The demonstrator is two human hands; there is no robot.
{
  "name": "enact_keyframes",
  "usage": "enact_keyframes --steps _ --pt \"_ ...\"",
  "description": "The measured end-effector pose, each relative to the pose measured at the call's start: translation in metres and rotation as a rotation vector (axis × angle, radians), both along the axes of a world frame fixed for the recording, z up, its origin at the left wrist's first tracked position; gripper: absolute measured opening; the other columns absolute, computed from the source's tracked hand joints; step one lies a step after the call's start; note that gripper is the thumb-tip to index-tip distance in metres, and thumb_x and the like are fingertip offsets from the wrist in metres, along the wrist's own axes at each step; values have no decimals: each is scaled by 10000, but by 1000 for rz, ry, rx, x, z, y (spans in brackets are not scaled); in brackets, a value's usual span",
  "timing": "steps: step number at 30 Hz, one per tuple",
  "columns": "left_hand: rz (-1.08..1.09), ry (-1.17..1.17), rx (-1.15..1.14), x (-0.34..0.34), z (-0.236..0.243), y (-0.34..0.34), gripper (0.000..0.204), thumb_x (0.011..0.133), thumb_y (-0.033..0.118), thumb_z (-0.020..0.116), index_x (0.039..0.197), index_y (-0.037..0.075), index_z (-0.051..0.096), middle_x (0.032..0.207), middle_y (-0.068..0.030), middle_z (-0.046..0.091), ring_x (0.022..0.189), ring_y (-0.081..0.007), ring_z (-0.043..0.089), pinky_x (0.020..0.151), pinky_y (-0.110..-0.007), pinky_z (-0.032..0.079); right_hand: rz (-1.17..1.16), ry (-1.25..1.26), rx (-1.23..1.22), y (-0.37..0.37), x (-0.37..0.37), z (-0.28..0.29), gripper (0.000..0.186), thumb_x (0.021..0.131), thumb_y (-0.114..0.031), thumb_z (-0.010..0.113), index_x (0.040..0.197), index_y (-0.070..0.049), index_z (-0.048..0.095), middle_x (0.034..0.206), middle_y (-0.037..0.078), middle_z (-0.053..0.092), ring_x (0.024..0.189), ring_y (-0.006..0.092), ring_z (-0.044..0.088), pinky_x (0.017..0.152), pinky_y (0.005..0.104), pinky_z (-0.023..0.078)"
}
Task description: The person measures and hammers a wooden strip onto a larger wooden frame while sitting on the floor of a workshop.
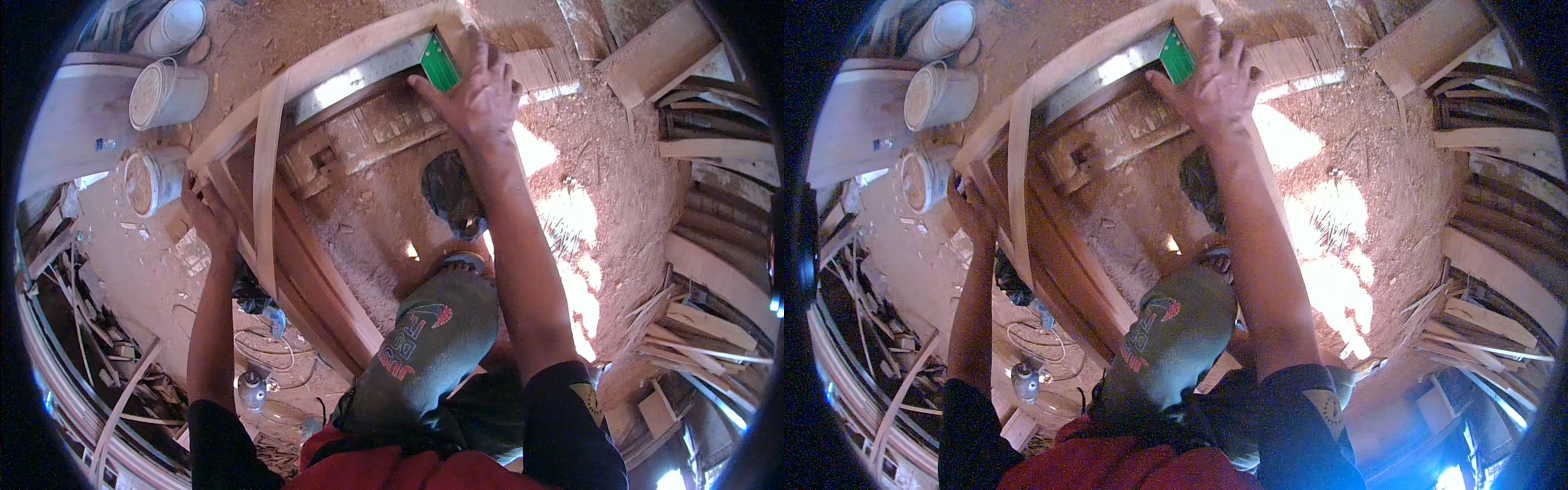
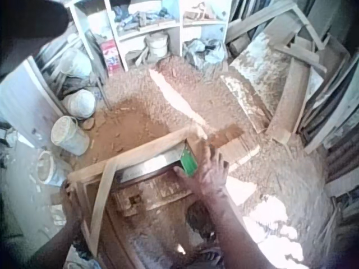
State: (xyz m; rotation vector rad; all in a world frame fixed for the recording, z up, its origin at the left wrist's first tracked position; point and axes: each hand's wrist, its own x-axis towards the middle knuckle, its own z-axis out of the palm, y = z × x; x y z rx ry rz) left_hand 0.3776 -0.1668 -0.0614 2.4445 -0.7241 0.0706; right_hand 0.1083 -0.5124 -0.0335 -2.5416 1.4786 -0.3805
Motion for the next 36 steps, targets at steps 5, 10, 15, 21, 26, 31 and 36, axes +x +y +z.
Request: enact_keyframes --steps 5,10,15,21,26,31,36 --pt "47 22 53 -9 9 -5 523 1064 353 450 1443 -5 414 1391 -239 480 1243 -377 519 996 -427 452 -25 74 178 -2 13 6 1042 753 -570 783 1533 -82 293 1313 189 538 1191 378 562 953 540 486" --pt "-10 18 39 -11 9 -15 528 1063 341 454 1447 -19 407 1399 -250 473 1276 -398 495 1015 -427 448 -25 64 109 -9 12 -6 992 782 -541 748 1522 -72 283 1257 230 557 1074 422 629 844 503 562" --pt "-53 -49 22 -6 5 -4 535 1066 341 440 1411 -68 422 1389 -277 477 1311 -412 456 1113 -465 345 -8 107 78 -2 17 -11 985 812 -568 707 1533 -54 275 1292 261 539 1085 434 626 856 526 553" --pt "3 -18 -65 -8 -1 -5 552 1047 371 484 1380 -68 442 1383 -296 478 1319 -438 434 1121 -477 328 -2 173 35 -3 14 -12 1026 836 -653 644 1558 -53 232 1354 307 516 1082 455 637 879 494 561" --pt "-194 -211 29 -17 26 -6 690 944 403 632 1438 -23 403 1361 -258 523 1315 -453 421 1110 -522 320 -22 190 34 3 18 -4 1012 823 -650 663 1552 -78 258 1332 284 535 1076 450 644 831 494 578" --pt "-470 136 365 -60 67 -24 870 783 299 776 1516 88 359 1373 -218 551 1237 -396 535 1035 -497 401 -30 204 45 0 19 -9 1022 808 -656 673 1554 -90 262 1357 259 526 1104 434 638 885 497 561" --pt "-290 100 89 -22 59 -17 839 798 155 716 1542 102 332 1285 -217 632 1026 -413 657 906 -481 488 -37 217 6 -5 13 -7 1014 806 -648 674 1554 -92 274 1374 252 517 1097 434 644 873 497 562"
